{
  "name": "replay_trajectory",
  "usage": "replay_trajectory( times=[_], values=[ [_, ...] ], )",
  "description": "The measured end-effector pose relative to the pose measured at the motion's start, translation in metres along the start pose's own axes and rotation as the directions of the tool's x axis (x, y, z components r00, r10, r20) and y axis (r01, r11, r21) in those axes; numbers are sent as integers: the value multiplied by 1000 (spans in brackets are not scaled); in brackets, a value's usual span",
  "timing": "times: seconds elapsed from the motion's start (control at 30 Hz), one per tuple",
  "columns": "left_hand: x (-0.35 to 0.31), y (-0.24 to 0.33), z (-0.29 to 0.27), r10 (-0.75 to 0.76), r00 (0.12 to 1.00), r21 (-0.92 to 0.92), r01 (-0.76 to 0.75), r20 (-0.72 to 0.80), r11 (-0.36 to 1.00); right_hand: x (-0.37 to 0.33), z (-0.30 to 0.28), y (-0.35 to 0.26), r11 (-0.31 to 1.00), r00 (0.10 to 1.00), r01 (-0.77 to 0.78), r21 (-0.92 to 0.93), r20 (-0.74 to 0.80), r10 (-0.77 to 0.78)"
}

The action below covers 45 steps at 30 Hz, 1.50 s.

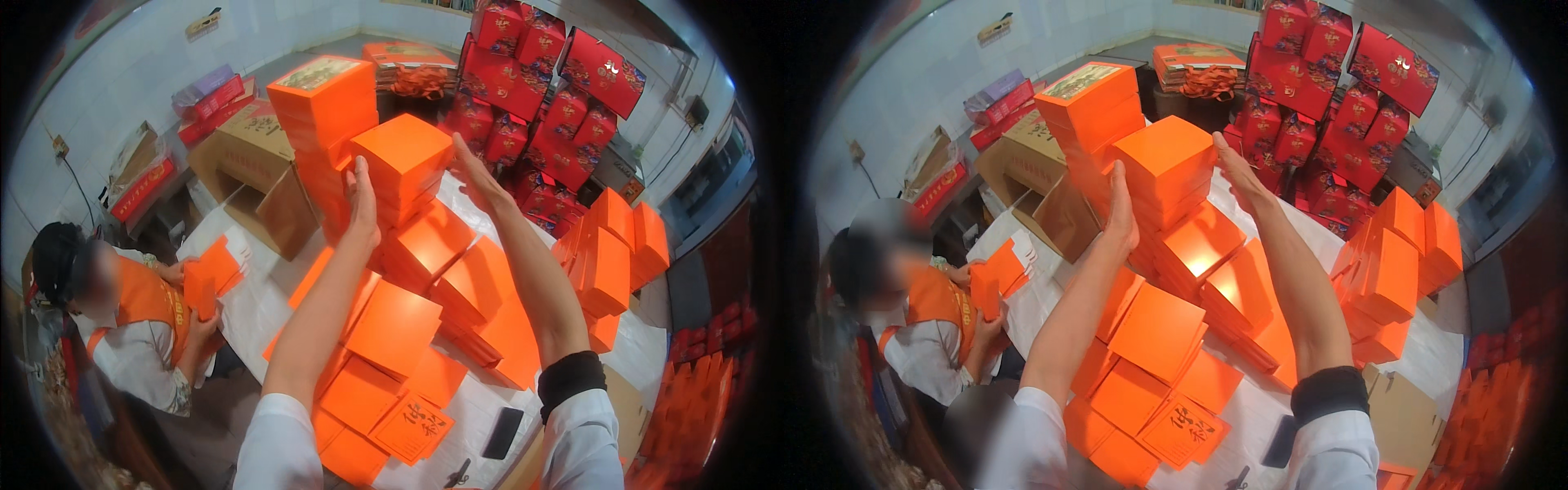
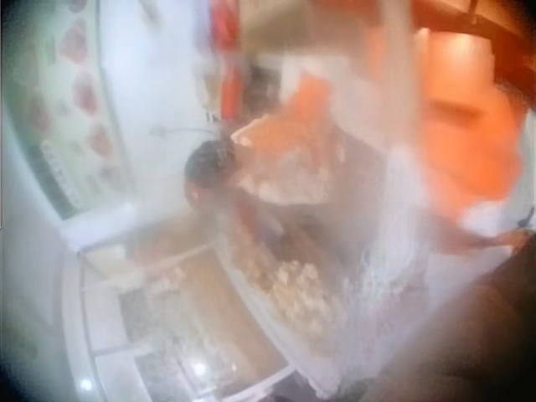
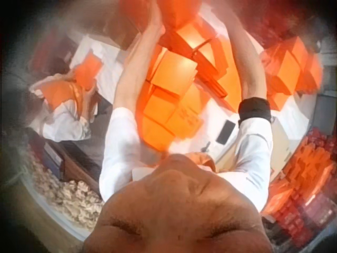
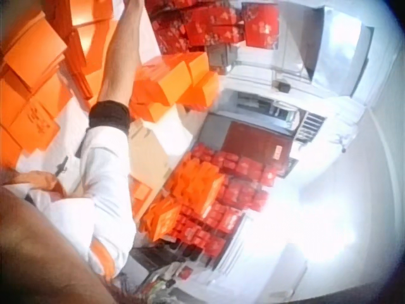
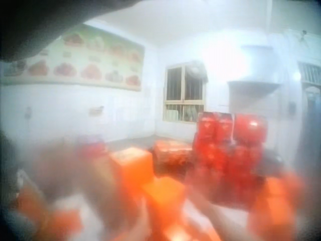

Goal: The person assembles orange cardboard boxes by folding flat pieces into rectangular frames and placing them on a work surface. They then pick up small orange packages and place them into the compartments of the assembled frames. The person repeats this process, stacking completed units and preparing new frames.

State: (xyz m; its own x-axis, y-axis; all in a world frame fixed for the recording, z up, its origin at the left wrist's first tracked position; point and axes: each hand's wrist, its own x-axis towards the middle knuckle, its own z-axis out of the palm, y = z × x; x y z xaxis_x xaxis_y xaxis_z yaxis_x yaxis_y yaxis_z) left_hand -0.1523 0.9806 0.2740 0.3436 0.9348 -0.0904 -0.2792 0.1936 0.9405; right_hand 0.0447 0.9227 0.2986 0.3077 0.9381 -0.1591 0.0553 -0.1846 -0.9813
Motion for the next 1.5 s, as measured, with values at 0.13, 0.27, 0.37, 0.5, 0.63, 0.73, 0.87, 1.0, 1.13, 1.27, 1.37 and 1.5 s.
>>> replay_trajectory(
  times=[0.13,0.27,0.37,0.5,0.63,0.73,0.87,1.0,1.13,1.27,1.37,1.5],
  values=[
    [5,1,2,-35,999,-55,36,16,998,1,26,0,996,999,43,74,17,-45],
    [-21,5,10,79,997,126,-76,-13,989,-39,38,10,959,994,91,268,-81,-72],
    [-80,13,28,427,897,392,-437,117,810,-93,29,24,792,992,127,598,-97,-86],
    [-192,0,38,754,457,276,-889,471,366,-197,23,42,271,982,154,950,-116,-150],
    [-293,-60,67,696,-22,-97,-993,718,69,-329,8,102,96,967,250,963,-243,-75],
    [-373,-70,82,370,325,52,-808,870,586,-435,2,140,72,948,316,946,-318,19],
    [-465,-129,101,-108,354,206,-253,929,945,-571,-8,189,66,912,380,922,-386,140],
    [-541,-176,121,-343,111,346,-8,933,938,-685,-19,237,23,893,394,919,-389,226],
    [-637,-207,145,-555,176,509,247,813,824,-788,-35,279,-24,878,393,919,-368,305],
    [-713,-234,159,-610,269,458,458,746,762,-880,-52,301,-17,801,426,905,-368,472],
    [-738,-242,154,-673,294,464,538,679,703,-925,-76,311,145,628,471,870,-446,637],
    [-758,-230,169,-699,323,502,514,638,696,-966,-128,324,741,142,480,469,-875,462]
  ],
)
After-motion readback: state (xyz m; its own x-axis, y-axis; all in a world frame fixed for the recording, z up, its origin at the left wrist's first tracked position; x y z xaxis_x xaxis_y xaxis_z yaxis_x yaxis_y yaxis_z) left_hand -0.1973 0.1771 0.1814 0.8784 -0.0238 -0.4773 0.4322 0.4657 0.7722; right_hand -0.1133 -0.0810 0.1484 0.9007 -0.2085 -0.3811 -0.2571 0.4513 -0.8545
